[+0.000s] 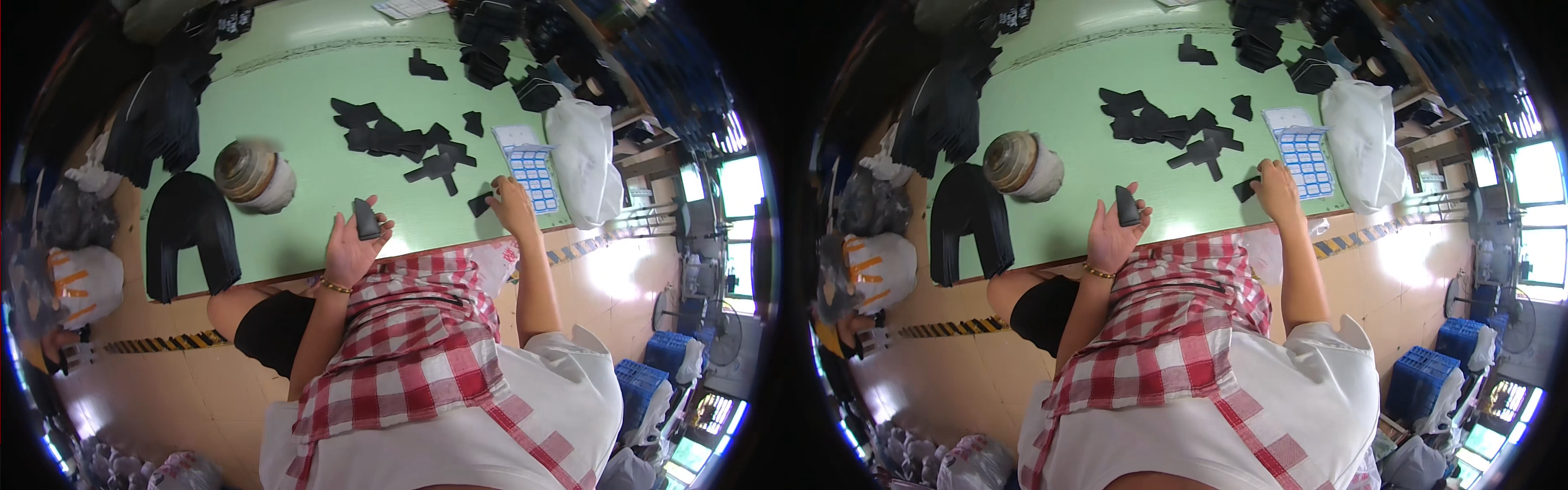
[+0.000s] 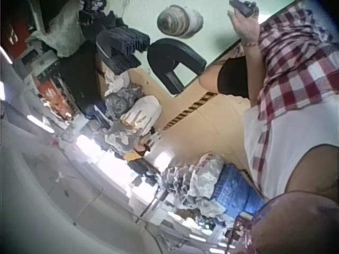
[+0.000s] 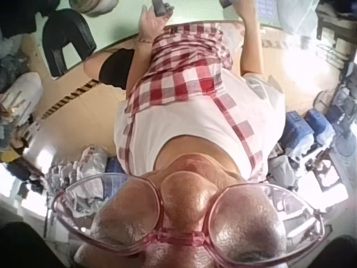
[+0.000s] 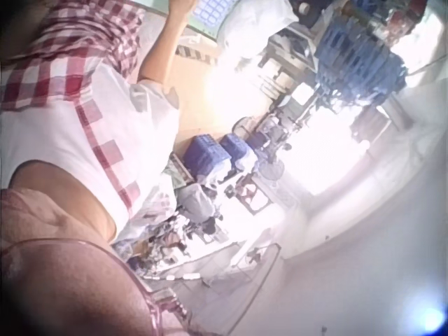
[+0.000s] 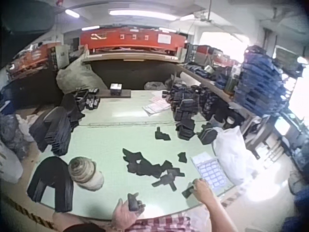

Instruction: The recorder is sorting and stacking small black shoe components at a workstation.

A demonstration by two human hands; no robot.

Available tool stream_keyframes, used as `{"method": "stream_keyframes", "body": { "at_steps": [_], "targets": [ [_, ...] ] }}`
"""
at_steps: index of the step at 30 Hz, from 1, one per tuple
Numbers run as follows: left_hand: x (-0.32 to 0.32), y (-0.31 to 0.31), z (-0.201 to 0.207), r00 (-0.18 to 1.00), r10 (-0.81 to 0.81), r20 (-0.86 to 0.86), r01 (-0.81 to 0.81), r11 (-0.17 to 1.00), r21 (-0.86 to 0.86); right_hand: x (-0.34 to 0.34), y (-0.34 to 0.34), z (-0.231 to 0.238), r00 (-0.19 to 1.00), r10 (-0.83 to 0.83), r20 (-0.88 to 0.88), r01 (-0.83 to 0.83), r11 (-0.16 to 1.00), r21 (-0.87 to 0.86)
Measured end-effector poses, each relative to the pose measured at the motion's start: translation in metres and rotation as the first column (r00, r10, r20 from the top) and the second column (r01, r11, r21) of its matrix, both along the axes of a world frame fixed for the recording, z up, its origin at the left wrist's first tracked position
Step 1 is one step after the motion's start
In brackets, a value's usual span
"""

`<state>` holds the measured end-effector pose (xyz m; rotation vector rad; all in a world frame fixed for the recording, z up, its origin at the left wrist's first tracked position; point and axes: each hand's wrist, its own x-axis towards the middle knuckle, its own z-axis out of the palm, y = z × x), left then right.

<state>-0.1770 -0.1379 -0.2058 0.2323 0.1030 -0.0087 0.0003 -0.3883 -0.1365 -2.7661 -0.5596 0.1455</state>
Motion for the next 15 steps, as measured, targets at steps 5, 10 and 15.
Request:
{"method": "stream_keyframes", "body": {
  "at_steps": [5,10,15],
  "targets": [
    [0.002,-0.001,0.0,1.0,-0.005,0.025,0.005,1.0,0.002,0.002,-0.017,-0.016,0.993,0.115,-0.016,-0.11,0.978,0.177],
    [0.005,-0.002,0.004,1.0,-0.013,-0.024,0.014,0.999,0.038,0.003,0.009,-0.012,0.953,0.175,-0.248,-0.075,0.927,0.367],
    [0.008,-0.001,0.003,0.996,-0.091,-0.017,0.092,0.99,0.106,-0.024,0.082,0.012,0.798,0.536,-0.275,-0.23,0.693,0.683]
  ]
}}
